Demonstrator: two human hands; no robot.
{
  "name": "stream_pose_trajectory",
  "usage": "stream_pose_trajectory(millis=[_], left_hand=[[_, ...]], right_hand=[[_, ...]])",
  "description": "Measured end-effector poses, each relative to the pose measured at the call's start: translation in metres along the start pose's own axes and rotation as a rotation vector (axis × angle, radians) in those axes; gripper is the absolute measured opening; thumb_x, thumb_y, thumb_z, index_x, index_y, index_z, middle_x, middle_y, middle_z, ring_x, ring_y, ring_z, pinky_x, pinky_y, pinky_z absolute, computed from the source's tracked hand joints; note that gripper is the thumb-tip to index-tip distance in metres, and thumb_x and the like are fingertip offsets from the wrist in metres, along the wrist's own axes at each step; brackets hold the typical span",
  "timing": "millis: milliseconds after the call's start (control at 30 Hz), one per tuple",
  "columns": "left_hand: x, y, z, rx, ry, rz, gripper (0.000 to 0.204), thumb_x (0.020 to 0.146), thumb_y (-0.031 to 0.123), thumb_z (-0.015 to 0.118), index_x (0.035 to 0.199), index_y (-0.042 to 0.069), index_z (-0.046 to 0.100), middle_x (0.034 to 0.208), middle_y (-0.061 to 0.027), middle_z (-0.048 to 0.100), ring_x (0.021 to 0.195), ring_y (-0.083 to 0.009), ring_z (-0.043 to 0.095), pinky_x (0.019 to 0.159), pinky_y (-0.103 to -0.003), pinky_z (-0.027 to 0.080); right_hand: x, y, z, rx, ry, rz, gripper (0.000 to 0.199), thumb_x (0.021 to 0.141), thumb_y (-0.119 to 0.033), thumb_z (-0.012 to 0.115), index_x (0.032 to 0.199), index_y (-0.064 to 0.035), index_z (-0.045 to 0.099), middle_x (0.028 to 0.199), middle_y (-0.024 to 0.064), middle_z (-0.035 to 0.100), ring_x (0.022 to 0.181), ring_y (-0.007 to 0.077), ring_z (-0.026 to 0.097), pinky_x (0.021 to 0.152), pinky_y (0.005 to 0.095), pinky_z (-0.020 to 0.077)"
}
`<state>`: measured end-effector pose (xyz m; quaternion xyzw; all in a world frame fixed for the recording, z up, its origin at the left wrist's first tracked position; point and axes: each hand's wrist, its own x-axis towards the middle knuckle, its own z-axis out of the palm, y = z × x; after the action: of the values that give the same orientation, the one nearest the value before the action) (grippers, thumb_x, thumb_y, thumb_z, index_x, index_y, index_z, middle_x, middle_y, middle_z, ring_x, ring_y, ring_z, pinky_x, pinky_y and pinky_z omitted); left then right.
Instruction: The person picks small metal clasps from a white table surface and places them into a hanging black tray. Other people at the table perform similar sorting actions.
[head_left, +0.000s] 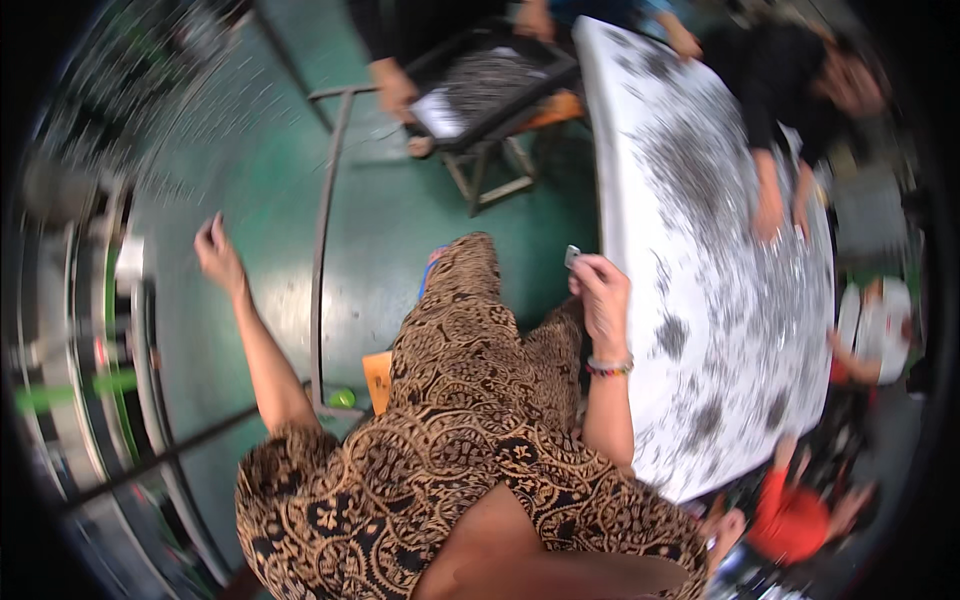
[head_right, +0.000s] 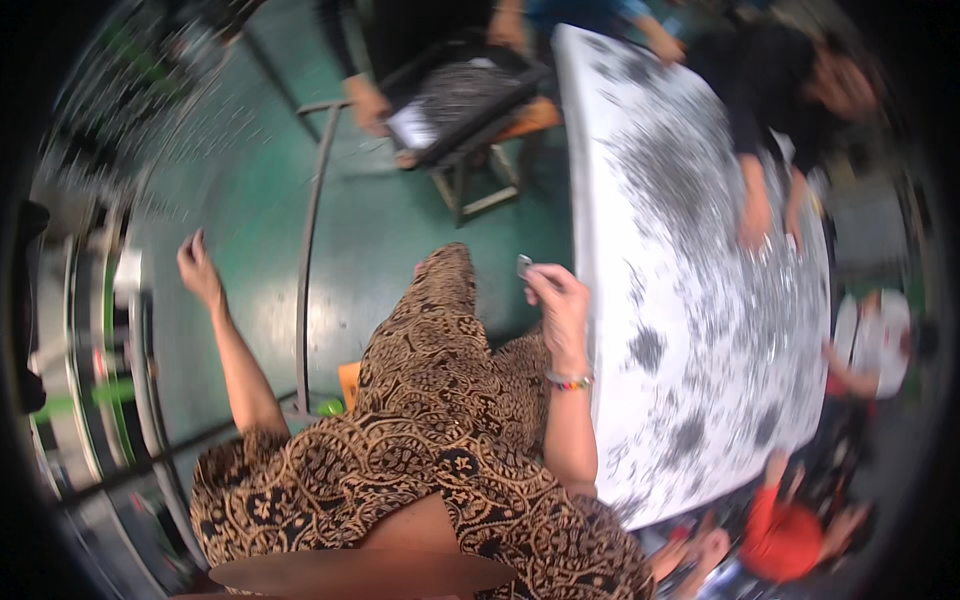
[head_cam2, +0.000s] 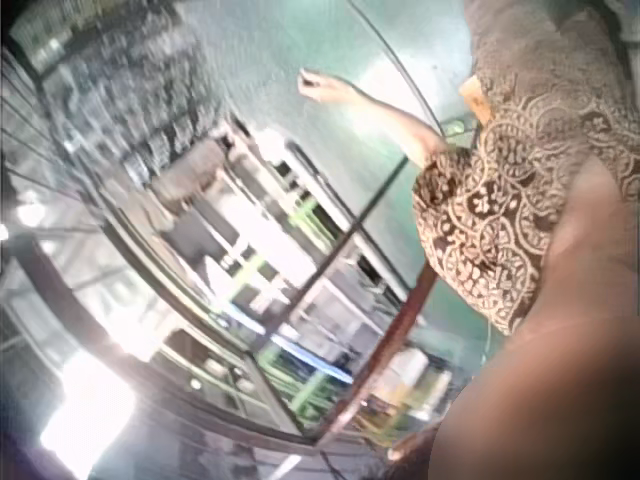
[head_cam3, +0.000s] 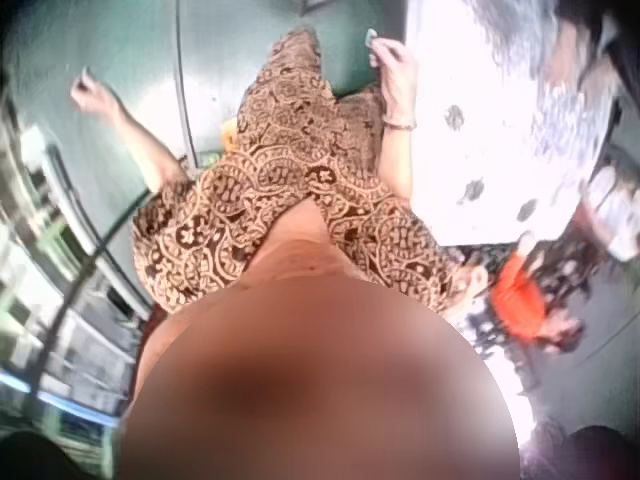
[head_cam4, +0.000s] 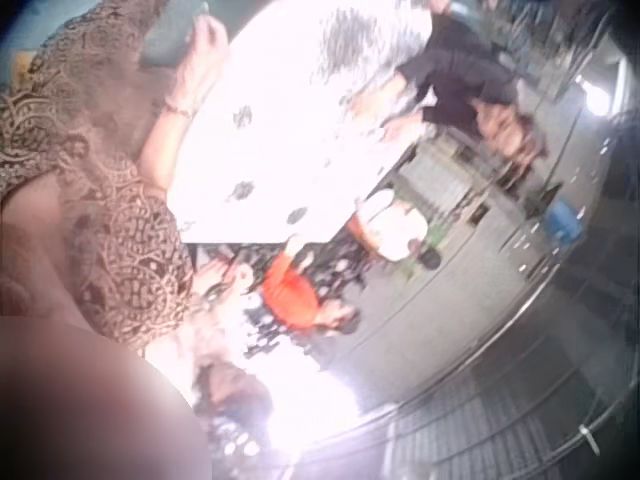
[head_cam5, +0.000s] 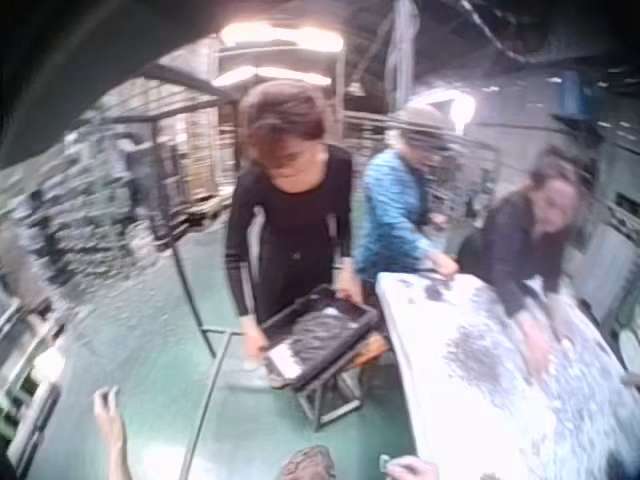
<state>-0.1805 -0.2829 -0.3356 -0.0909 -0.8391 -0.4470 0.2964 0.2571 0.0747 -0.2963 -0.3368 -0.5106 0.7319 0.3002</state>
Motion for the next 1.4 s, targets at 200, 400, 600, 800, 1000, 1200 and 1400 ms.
stream_pose_trajectory(millis=[200,400,600,800,1000,1200,1400], left_hand=[[-0.057,0.121,0.031,-0.359,-0.459,-0.042,0.017,0.097,0.011,0.058,0.107,-0.001,0.063,0.106,-0.0066,0.067,0.092,-0.0118,0.061,0.082,-0.025,0.048],[-0.108,0.233,0.068,-0.696,-0.913,0.085,0.014,0.096,0.003,0.056,0.106,-0.002,0.063,0.106,-0.0077,0.067,0.096,-0.0118,0.061,0.085,-0.025,0.047],[-0.158,0.33,0.086,-0.836,-1.236,0.262,0.013,0.093,0.003,0.058,0.102,0.0,0.066,0.098,-0.0075,0.07,0.092,-0.0124,0.063,0.083,-0.026,0.049],[-0.214,0.385,0.101,-0.984,-1.407,0.468,0.015,0.091,0.007,0.063,0.103,-0.001,0.065,0.098,-0.0119,0.069,0.091,-0.024,0.067,0.08,-0.032,0.051],[-0.243,0.408,0.093,-0.983,-1.53,0.508,0.016,0.09,0.007,0.064,0.102,-0.002,0.062,0.093,-0.0148,0.068,0.087,-0.0273,0.067,0.076,-0.034,0.051],[-0.254,0.409,0.081,-0.904,-1.553,0.629,0.017,0.09,0.008,0.065,0.104,-0.002,0.062,0.093,-0.0145,0.069,0.088,-0.0249,0.068,0.075,-0.032,0.052],[-0.257,0.411,0.073,-0.849,-1.684,0.423,0.016,0.088,0.006,0.066,0.102,-0.002,0.063,0.093,-0.0155,0.068,0.087,-0.0304,0.066,0.075,-0.036,0.051]], right_hand=[[-0.008,-0.01,-0.015,0.21,0.2,-0.081,0.009,0.089,-0.007,0.067,0.093,0.0005,0.065,0.077,0.0051,0.063,0.066,0.0107,0.057,0.058,0.0226,0.0447],[-0.031,-0.024,-0.032,0.114,0.392,-0.227,0.011,0.091,-0.006,0.065,0.096,0.0033,0.064,0.081,0.008,0.066,0.069,0.0112,0.06,0.061,0.024,0.0481],[-0.061,-0.057,-0.029,-0.017,0.493,-0.374,0.01,0.092,-0.004,0.063,0.095,0.0058,0.064,0.083,0.0097,0.066,0.072,0.0123,0.06,0.062,0.0242,0.0489],[-0.059,-0.073,-0.023,0.174,0.479,-0.39,0.011,0.091,-0.002,0.063,0.097,0.0068,0.063,0.083,0.0111,0.065,0.071,0.0128,0.059,0.063,0.0245,0.0474],[-0.057,-0.069,-0.021,0.085,0.501,-0.393,0.009,0.09,-0.006,0.066,0.095,0.0022,0.066,0.08,0.0053,0.065,0.069,0.0079,0.057,0.062,0.0209,0.0452],[-0.065,-0.054,-0.027,-0.217,0.603,-0.345,0.009,0.09,-0.007,0.067,0.091,0.0011,0.065,0.079,0.0005,0.063,0.07,0.005,0.053,0.065,0.0199,0.0439],[-0.074,-0.044,-0.027,-0.405,0.615,-0.518,0.004,0.091,-0.002,0.064,0.09,0.0015,0.061,0.082,-0.0002,0.06,0.074,0.0045,0.055,0.066,0.0196,0.0452]])
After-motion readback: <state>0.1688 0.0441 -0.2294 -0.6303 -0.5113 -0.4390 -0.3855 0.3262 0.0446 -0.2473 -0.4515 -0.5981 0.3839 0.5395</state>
